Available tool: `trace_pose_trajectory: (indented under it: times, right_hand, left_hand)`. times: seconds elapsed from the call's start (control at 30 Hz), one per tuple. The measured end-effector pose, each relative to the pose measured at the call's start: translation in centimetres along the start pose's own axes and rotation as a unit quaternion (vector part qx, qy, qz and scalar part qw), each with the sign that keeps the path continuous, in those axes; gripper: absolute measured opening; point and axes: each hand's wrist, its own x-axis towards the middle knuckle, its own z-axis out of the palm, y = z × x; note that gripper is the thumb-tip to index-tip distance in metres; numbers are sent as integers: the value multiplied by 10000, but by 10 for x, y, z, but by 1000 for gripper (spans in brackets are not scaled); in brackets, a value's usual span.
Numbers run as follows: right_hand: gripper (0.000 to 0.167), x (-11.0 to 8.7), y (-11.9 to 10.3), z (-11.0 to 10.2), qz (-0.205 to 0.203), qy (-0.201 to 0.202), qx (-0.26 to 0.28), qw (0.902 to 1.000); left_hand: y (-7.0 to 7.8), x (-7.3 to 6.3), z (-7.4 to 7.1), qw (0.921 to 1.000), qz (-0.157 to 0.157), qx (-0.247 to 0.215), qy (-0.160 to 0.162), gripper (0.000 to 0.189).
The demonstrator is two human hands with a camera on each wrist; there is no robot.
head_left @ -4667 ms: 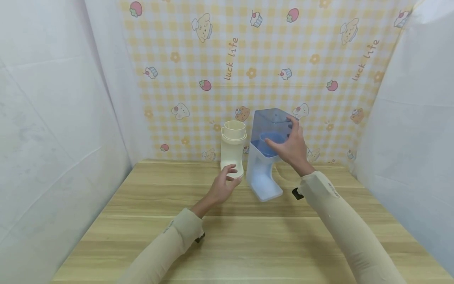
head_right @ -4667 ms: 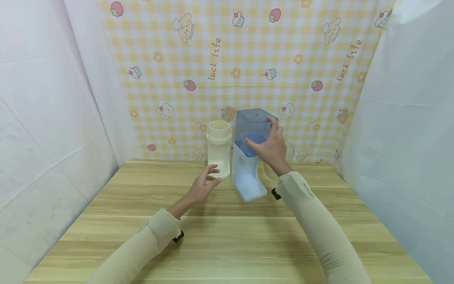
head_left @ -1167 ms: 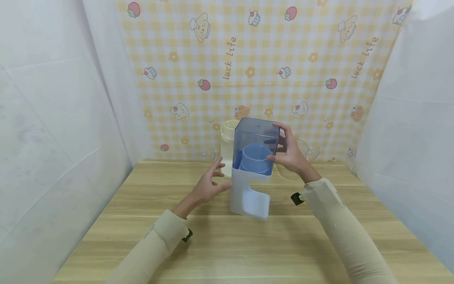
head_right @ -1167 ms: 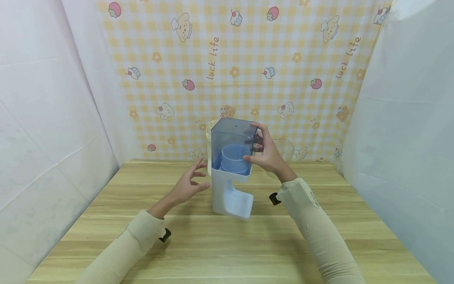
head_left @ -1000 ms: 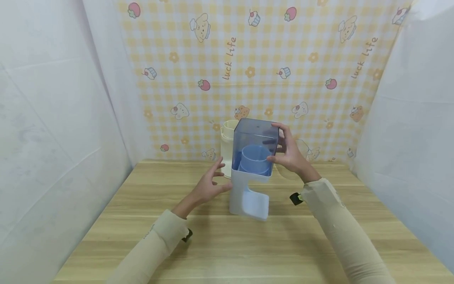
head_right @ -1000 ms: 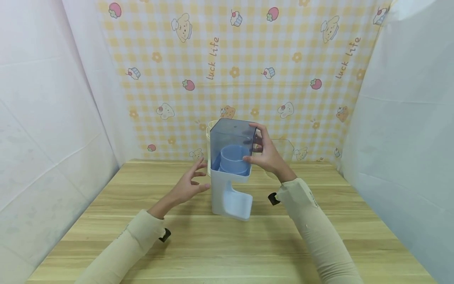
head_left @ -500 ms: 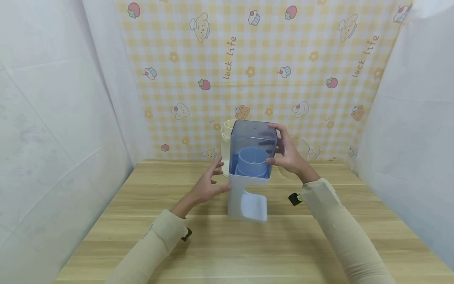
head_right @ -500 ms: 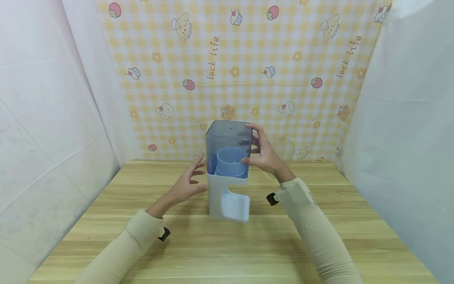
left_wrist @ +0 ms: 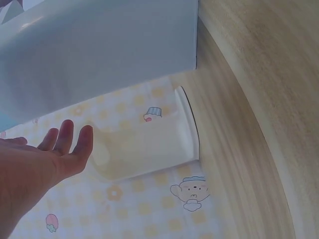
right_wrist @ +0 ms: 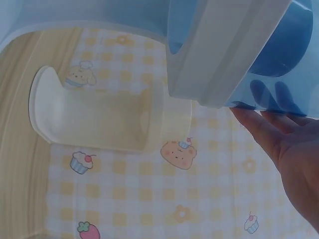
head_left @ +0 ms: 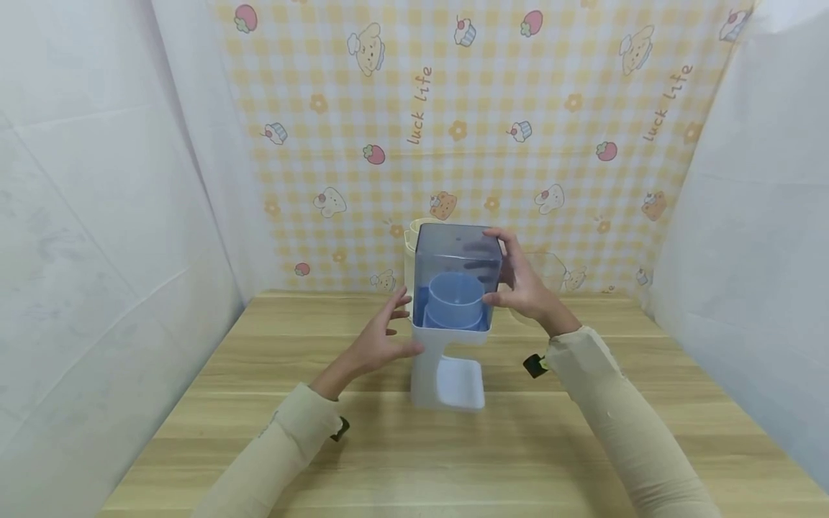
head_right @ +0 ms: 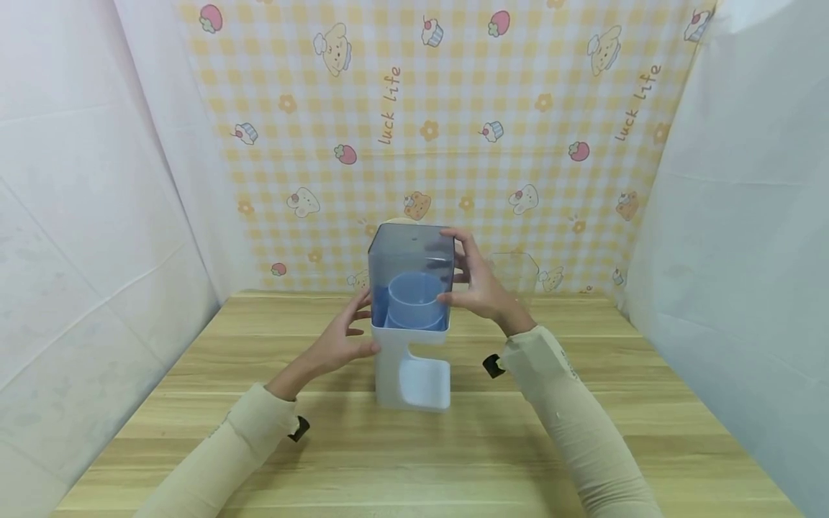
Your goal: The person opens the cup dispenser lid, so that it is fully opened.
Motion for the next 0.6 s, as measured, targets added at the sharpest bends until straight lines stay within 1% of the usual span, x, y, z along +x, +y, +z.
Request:
trace_pose_trajectory:
  times: [0.17, 0.3, 0.43, 0.6]
  right_hand:
    - [93, 0, 1, 2, 0, -49, 102, 9999]
    - [96, 1, 0, 5, 0, -66, 165, 9998]
    - [99, 1, -1, 7, -30, -102, 199, 9997]
    - [100, 1, -1, 11, -99, -137, 298, 9994]
  left_hand:
    - [1, -1, 1, 10000, 24, -37, -5, 118]
    - [3, -2, 1, 10000, 25, -59, -30, 118]
    - [4, -4, 2, 10000, 58, -59, -41, 123]
    - [4, -4, 7, 9994, 283, -179, 94, 125]
